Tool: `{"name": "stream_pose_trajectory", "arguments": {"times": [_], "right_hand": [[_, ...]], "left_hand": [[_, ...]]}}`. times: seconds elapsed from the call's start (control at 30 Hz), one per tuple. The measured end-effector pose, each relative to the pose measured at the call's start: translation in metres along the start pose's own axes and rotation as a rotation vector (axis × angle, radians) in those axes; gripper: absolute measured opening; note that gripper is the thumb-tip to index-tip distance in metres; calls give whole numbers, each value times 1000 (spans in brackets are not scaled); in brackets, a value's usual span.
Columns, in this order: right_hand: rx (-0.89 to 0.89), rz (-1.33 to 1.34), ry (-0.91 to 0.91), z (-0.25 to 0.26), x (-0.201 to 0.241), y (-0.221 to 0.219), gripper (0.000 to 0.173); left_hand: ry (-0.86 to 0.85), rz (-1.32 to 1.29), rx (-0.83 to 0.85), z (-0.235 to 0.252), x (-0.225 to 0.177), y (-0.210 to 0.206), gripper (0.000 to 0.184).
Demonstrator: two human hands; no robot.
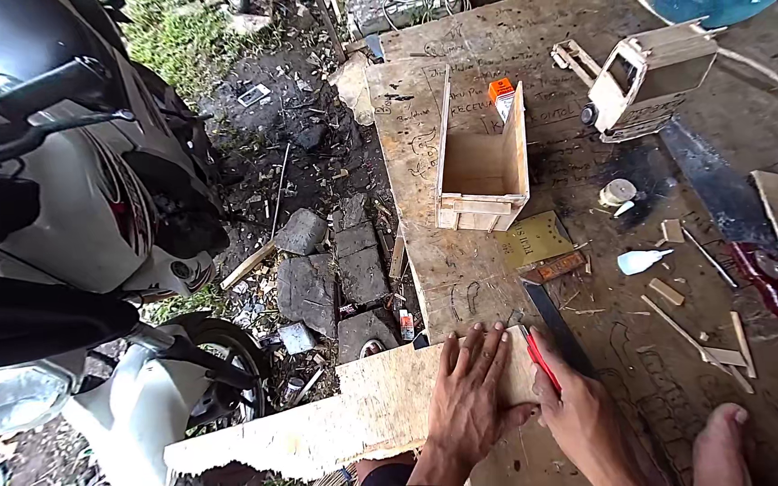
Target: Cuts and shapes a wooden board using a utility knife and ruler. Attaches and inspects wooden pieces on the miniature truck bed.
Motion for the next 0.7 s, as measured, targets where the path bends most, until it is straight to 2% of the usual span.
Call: {"name": "stream_pose_trajectory", "arguments": {"times": [0.13,0.33,0.7], "right_hand": [[24,-68,-17,1,9,4,51],[-8,7,20,-1,1,3,50],[-25,-15,30,-2,4,3,50]], "left_hand": [[-3,0,1,0,0,0,92],[-4,10,-8,-1,0,1,92],[-6,17,-12,0,0,1,93]]}}
Point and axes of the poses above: each hand's wrist, its own z-axis towards the middle knuckle, its own y-axis out of the back of the hand, x = y × z, the point moved 5 cm from there along z, towards the middle knuckle, and after that the axes turned 5 degrees about z, right-handed, at the moved point
